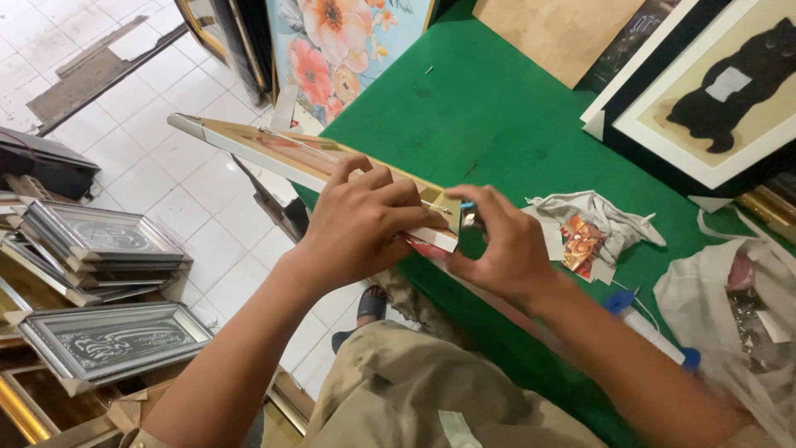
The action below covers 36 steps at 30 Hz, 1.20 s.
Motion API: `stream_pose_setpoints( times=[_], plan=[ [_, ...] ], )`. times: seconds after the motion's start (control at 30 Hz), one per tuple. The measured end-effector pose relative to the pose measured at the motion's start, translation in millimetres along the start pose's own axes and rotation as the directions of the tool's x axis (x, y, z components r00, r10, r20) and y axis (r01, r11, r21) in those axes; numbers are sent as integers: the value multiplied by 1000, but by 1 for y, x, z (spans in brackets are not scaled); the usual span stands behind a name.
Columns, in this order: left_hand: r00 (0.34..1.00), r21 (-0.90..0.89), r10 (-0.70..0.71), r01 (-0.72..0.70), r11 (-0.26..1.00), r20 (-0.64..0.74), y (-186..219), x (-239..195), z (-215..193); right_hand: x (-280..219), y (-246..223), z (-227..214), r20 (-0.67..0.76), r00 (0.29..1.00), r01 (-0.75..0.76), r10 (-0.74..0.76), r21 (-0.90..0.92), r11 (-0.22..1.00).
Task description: Finalizing a picture frame by cleaning the glass, securing the backing with a point driver, and applying finishing tape.
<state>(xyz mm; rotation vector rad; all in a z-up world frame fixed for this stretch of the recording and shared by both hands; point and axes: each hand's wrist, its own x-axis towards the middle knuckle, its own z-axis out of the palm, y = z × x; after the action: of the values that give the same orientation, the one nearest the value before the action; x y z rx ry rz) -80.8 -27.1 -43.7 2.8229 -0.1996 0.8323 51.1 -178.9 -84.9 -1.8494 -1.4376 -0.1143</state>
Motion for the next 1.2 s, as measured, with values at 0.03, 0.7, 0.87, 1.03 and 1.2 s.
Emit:
stream_pose_setpoints(
  times=[0.03, 0.7, 0.87, 1.03, 1.2],
  plan=[
    [1000, 6, 8, -8, 1000, -7, -4, 5, 0, 2, 2, -3, -8, 1000, 6, -6, -5, 1000],
    [995, -236, 98, -93, 967, 7, -74, 126, 27, 56, 56, -36, -375, 926, 14, -42, -77, 997],
    [998, -281, 27, -8, 960, 61, -82, 144, 34, 63, 67, -29, -443, 896, -54, 15, -76, 996],
    [980, -330, -47, 111, 937, 196, -87, 165, 30, 69, 73, -27, -466, 879, -128, 106, -16, 992],
    [932, -356, -134, 258, 898, 338, -91, 183, 30, 74, 82, -28, -481, 866, -192, 133, -75, 979]
  ],
)
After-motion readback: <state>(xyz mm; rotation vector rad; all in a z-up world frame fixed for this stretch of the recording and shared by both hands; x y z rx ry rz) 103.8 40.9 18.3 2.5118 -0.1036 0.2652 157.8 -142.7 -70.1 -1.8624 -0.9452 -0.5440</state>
